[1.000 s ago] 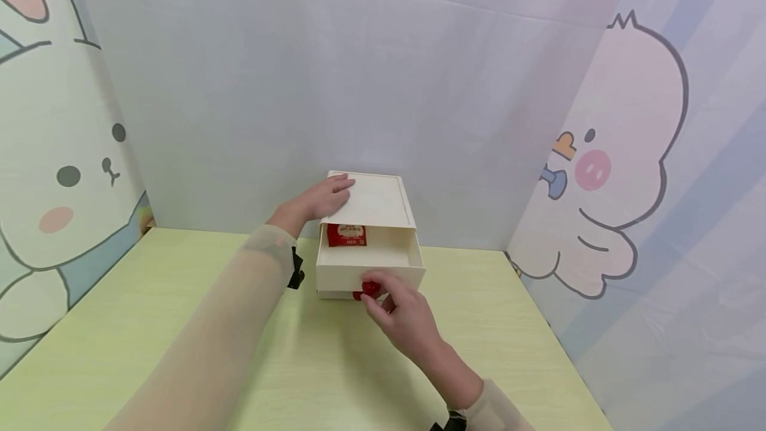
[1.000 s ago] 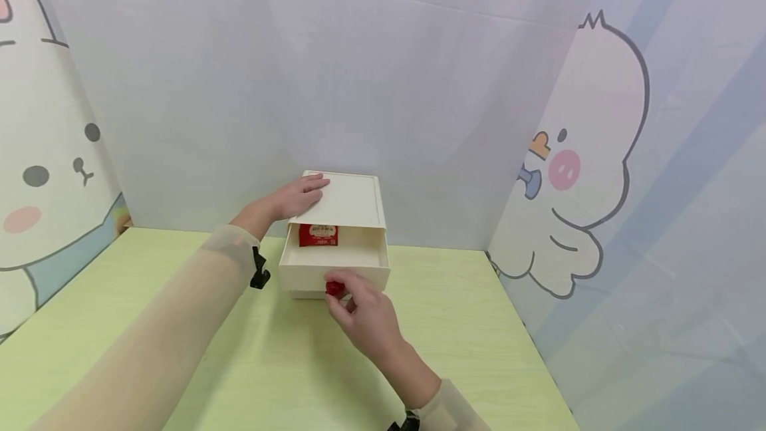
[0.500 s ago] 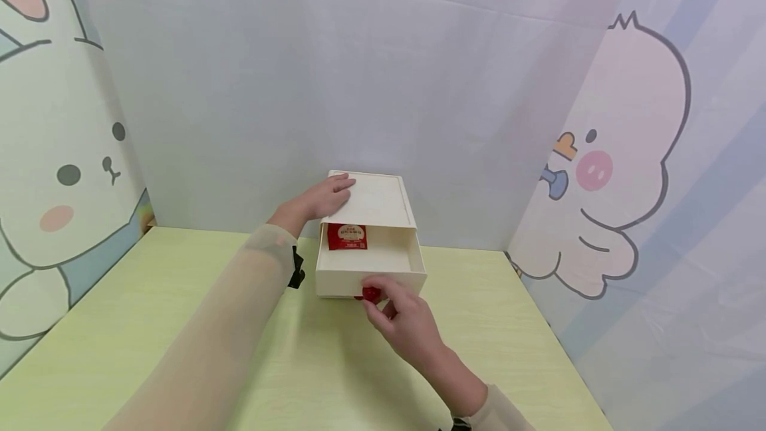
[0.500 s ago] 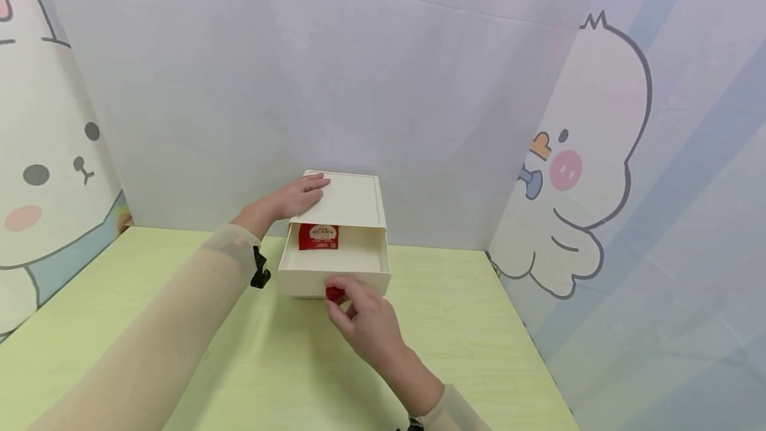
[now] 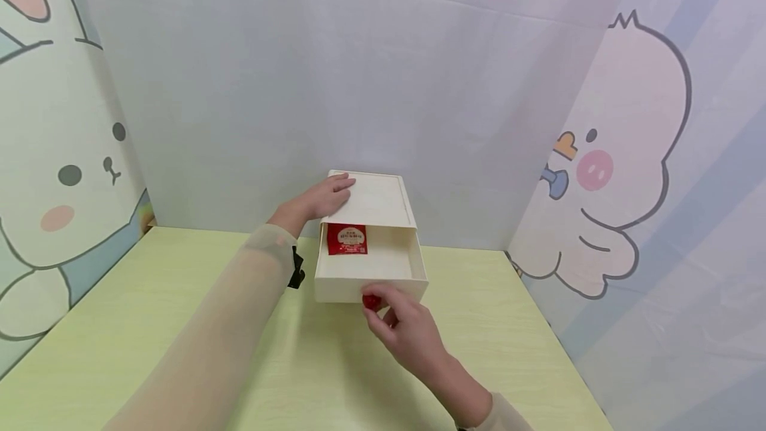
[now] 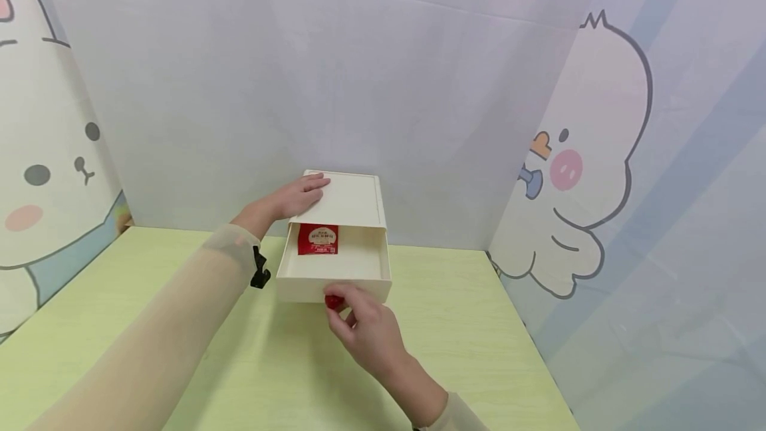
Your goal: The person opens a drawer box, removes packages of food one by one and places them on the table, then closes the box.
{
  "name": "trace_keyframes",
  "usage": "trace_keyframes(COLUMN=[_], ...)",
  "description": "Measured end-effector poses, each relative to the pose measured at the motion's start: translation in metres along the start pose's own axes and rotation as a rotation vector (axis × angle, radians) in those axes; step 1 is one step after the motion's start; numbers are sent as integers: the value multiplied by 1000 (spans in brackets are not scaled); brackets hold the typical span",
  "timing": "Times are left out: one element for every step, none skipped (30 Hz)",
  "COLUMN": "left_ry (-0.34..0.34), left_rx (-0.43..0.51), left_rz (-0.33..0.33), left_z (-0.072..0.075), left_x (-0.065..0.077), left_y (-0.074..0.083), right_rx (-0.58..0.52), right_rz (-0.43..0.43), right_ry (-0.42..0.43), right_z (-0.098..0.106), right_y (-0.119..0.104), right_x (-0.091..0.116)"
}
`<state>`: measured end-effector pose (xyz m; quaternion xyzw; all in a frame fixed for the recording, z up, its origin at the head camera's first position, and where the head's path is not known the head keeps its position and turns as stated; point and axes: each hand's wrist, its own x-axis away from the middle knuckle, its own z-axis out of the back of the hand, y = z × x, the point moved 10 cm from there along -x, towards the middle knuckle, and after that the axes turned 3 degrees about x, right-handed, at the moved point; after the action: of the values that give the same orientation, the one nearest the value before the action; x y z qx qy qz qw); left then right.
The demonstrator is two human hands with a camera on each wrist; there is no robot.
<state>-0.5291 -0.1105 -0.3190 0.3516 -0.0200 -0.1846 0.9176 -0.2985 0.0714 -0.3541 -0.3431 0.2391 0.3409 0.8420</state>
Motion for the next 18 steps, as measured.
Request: trace_keyframes(left_ry=[1,2,3,4,5,6,6,6,6,5,4,4,6,7,7,8,9,11], left_rx=[1,0,0,0,0,2,4,4,6,8,10,11,10,10,10,7,7,6], left_rz=[1,2,2,3,5,6,7,8,9,11,14,14,15,16,18,19,20,20], left_z=[0,0,0,0,0,0,0,0,0,0,0,0,0,0,0,0,0,1], left_x=[0,0,0,0,0,0,0,1,1,2,2,2,3,3,3,3,2,2], left_y=[0,0,0,0,0,0,1,1,1,2,2,2,2,2,2,2,2,2], right_rx=[1,2,3,3,3,4,2,0,-1,-2,-4,-5,-5,-5,-4,-3,-2,1], right_rz=[1,1,0,-4,-7,-11,-14,-15,-16,-15,-13,-8,-2,4,10,18,26,35], right_ry=[-2,-3,-5,-8,-12,-15,-17,-17,-19,-20,-20,-19,-17,-16,-14,-12,-8,-4], right_z=[0,0,-1,-1,-1,-1,-1,-1,-1,-1,0,0,0,0,0,1,1,1], right_y=[0,0,0,0,0,0,0,-1,-1,-2,-3,-3,-4,-5,-6,-7,-8,-8], right_x=[1,1,2,3,3,4,4,5,6,6,7,8,8,9,10,10,11,12])
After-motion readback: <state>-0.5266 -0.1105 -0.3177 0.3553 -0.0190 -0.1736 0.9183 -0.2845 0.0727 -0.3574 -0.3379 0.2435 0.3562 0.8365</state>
